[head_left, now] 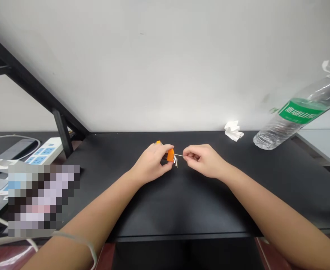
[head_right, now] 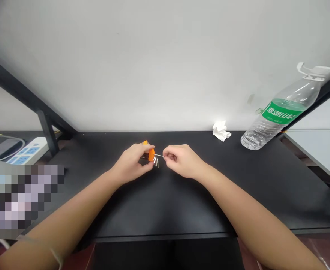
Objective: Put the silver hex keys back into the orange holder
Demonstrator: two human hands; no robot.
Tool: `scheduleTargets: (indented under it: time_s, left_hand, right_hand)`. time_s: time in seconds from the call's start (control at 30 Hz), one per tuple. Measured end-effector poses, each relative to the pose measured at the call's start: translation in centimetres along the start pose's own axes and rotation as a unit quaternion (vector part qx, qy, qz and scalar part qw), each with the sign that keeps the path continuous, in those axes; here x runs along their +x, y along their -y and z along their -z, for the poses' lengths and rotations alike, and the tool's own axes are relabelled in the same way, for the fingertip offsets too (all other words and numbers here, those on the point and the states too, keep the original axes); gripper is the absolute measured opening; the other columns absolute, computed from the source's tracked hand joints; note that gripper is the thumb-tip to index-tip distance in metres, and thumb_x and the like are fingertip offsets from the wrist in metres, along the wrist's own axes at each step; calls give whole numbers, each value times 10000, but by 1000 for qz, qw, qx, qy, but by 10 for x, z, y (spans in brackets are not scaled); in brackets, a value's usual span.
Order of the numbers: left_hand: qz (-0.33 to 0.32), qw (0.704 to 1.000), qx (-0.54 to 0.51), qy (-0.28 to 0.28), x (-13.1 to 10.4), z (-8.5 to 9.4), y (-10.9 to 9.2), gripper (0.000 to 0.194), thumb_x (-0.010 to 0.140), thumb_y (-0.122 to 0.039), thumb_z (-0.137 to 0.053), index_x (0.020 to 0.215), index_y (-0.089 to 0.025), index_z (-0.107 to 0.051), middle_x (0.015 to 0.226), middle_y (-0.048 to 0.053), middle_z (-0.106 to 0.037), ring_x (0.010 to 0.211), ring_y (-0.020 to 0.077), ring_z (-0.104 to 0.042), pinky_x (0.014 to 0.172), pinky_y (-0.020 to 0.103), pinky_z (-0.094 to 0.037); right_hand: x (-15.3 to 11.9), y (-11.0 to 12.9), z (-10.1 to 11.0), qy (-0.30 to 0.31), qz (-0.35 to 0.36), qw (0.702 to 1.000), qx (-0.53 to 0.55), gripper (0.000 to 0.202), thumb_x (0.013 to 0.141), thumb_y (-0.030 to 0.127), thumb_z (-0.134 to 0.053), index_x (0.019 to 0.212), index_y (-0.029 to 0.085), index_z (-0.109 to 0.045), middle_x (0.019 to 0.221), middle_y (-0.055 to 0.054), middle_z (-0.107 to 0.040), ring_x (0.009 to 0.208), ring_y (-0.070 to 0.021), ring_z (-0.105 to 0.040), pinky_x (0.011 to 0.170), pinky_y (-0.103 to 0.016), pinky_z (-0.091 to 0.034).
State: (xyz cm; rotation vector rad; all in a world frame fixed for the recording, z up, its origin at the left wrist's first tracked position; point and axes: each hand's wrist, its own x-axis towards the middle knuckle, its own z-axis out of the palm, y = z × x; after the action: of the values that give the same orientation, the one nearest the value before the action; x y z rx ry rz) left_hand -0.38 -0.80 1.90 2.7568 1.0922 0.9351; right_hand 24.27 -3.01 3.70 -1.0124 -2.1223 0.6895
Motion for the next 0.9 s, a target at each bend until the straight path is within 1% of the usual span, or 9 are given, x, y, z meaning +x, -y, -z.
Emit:
scheduleTargets:
  time_s: [0.17,0.33,0.47,0.57,0.63,0.7,0.8,0.87,0.9]
  left_hand:
    - [-15,1000,8,6,0,-2,1,409,840,-206,-665,1235,-218,-560,940,31,-713,834,200,-670,803,357,-540]
    - [-6,1000,-15,5,-1,-1,0,401,853,-223,-645,1245,-216,-558,958,35,-722,872,202,-679,824,363,-541]
    - [-3,1000,-18,17,-2,0,2,399,855,-223,-649,1244,-211,-561,968,41,-724,897,211,-686,842,374,-542]
    - [-17,1000,-4,24,-2,-2,4,389,874,-225,-638,1254,-200,-563,954,53,-721,878,214,-689,876,402,-535]
    - [-39,999,9,33,-2,-4,4,389,887,-225,-630,1267,-187,-559,934,60,-715,859,214,-685,890,412,-529]
    - [-56,998,18,37,-2,-7,3,384,897,-233,-626,1271,-179,-557,920,64,-707,848,214,-677,872,400,-529]
    - [-74,997,17,32,-2,-9,-1,358,896,-243,-623,1243,-174,-565,893,63,-689,821,211,-658,805,363,-528]
    - [-82,996,19,28,-2,-9,-3,331,896,-245,-620,1215,-172,-573,860,55,-671,794,208,-643,777,352,-520]
    - [-84,996,23,29,-2,-8,-3,315,897,-247,-621,1200,-171,-577,844,51,-663,785,208,-636,772,351,-515]
  right_hand:
    - [0,1,0,-3,-25,1000,18,85,864,151,-584,867,203,-651,700,31,-580,595,-101,-474,576,-228,-396]
    - [-1,3,1,-3,-52,998,21,63,864,200,-596,862,207,-658,691,21,-593,581,-112,-493,574,-245,-416]
    - [0,2,1,24,-80,996,33,108,903,244,-569,900,211,-672,681,16,-605,551,-118,-512,559,-256,-429]
    - [0,4,3,22,-43,999,-15,149,930,233,-547,911,209,-693,719,1,-646,593,-128,-543,594,-266,-439]
    - [1,6,5,18,-4,998,-58,173,942,212,-539,906,207,-708,812,-22,-702,684,-143,-600,659,-277,-458]
    - [2,8,5,31,-10,998,-58,177,953,220,-546,902,208,-715,855,-32,-728,719,-150,-635,679,-280,-473]
    - [3,6,-4,65,-122,988,75,128,956,306,-588,925,214,-671,651,21,-661,517,-119,-575,537,-251,-456]
    - [4,2,-13,65,-188,958,207,145,941,367,-626,957,226,-597,540,72,-586,418,-110,-514,447,-228,-428]
    - [5,0,-18,60,-201,945,252,179,929,387,-648,954,231,-564,521,83,-577,404,-110,-508,429,-220,-427]
